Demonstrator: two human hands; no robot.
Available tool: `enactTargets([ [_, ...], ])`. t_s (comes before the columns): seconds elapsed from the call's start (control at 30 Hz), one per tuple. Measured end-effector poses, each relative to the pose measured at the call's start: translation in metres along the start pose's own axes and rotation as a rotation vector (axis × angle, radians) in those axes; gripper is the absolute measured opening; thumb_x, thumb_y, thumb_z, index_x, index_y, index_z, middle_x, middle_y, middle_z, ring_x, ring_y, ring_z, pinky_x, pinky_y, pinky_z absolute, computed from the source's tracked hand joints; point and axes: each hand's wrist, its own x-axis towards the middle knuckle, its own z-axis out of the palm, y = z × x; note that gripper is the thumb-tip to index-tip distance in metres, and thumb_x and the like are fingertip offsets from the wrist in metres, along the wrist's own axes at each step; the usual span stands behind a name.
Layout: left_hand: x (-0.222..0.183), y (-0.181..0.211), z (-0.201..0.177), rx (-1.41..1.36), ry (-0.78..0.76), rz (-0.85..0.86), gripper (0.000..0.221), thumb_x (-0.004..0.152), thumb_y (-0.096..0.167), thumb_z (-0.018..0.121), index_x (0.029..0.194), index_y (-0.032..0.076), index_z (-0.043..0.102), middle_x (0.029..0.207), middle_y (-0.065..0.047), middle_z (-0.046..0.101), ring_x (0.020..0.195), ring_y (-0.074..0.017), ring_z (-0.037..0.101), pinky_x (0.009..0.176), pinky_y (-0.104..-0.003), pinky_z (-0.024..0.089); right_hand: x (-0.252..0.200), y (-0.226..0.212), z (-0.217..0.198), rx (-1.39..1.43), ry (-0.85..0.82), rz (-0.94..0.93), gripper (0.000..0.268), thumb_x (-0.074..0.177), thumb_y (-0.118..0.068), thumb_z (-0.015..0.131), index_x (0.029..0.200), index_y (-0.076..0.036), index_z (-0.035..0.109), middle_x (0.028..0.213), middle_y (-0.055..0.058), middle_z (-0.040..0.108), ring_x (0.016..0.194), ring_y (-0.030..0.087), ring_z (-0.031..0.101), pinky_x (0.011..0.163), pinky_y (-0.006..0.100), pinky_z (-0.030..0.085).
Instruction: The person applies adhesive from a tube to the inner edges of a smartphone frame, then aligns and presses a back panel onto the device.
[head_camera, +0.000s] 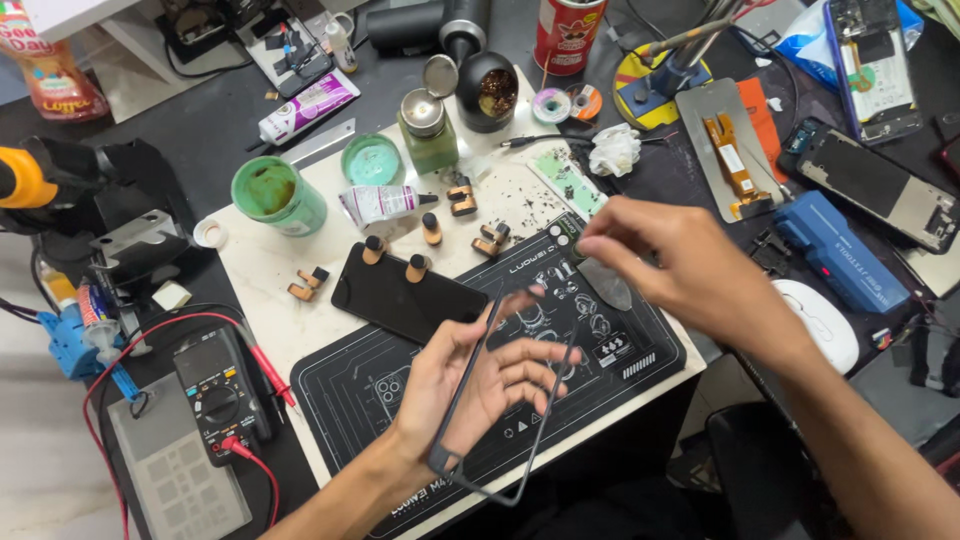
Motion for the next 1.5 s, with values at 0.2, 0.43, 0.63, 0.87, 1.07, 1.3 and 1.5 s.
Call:
enactTargets([
  [0.2,0.033,0.006,0.006,-0.046,-0.144,-0.034,0.062,0.108,0.035,0.032,0.163,0.008,0.028,0.129,-0.035,0.061,0.104,-0.0317,0.065,0.090,-0.042,0.055,-0.013,0.007,-0.020,-0.031,-0.070,0.129,0.026,0.097,-0.025,0.060,0.107,-0.004,0.072,0.074,0.008,0.071,0.067,0.016,0.068,0.061,0.032,0.052],
  [0.43,0.052,0.003,0.004,-0.009,-0.110,0.039,0.064,0.109,0.036,0.034,0.167,0.007,0.026,0.129,-0.031,0.060,0.107,-0.0335,0.065,0.091,-0.043,0.054,-0.014,0.012,-0.003,0.145,-0.062,0.119,0.028,0.101,-0.019,0.052,0.126,-0.008,0.060,0.097,0.010,0.074,0.077,0.018,0.076,0.069,0.033,0.059],
  [0.63,0.047,0.022,-0.005,0.055,-0.058,0.028,0.065,0.109,0.036,0.042,0.168,0.020,0.022,0.133,-0.031,0.057,0.101,-0.0348,0.066,0.084,-0.044,0.056,-0.023,-0.006,0.011,-0.273,-0.040,-0.006,0.070,0.083,-0.007,0.058,0.151,-0.022,0.048,0.141,0.010,0.052,0.100,0.029,0.069,0.079,0.043,0.057],
  [0.87,0.038,0.035,-0.006,-0.124,-0.143,0.110,0.065,0.111,0.033,0.041,0.169,0.014,0.020,0.136,-0.036,0.053,0.102,-0.0388,0.068,0.091,-0.048,0.058,-0.019,-0.003,0.020,-0.124,-0.051,-0.301,0.065,0.084,-0.014,0.071,0.145,-0.009,0.048,0.142,0.015,0.053,0.116,0.030,0.064,0.086,0.041,0.057],
  [1.07,0.038,0.039,-0.006,-0.216,-0.275,0.090,0.061,0.114,0.020,0.039,0.168,-0.003,0.023,0.139,-0.039,0.055,0.107,-0.0452,0.070,0.098,-0.050,0.058,-0.026,-0.008,0.018,0.014,0.109,-0.280,0.037,0.089,-0.002,0.070,0.125,-0.006,0.064,0.119,0.009,0.069,0.105,0.021,0.072,0.088,0.033,0.058],
  [1.3,0.040,0.034,-0.008,-0.156,-0.169,0.040,0.059,0.109,0.017,0.040,0.163,-0.005,0.029,0.130,-0.036,0.059,0.102,-0.0437,0.071,0.096,-0.050,0.059,-0.033,-0.002,0.017,0.054,0.145,-0.293,0.034,0.089,-0.003,0.071,0.122,-0.004,0.062,0.120,0.009,0.070,0.111,0.021,0.073,0.093,0.033,0.056],
  [1.5,0.042,0.029,-0.007,-0.133,-0.163,0.025,0.060,0.113,0.031,0.035,0.161,-0.005,0.029,0.135,-0.036,0.058,0.107,-0.0493,0.067,0.097,-0.053,0.056,-0.030,0.005,0.015,0.085,0.110,-0.319,0.036,0.090,-0.003,0.070,0.125,-0.003,0.060,0.123,0.011,0.069,0.117,0.024,0.071,0.099,0.036,0.055],
])
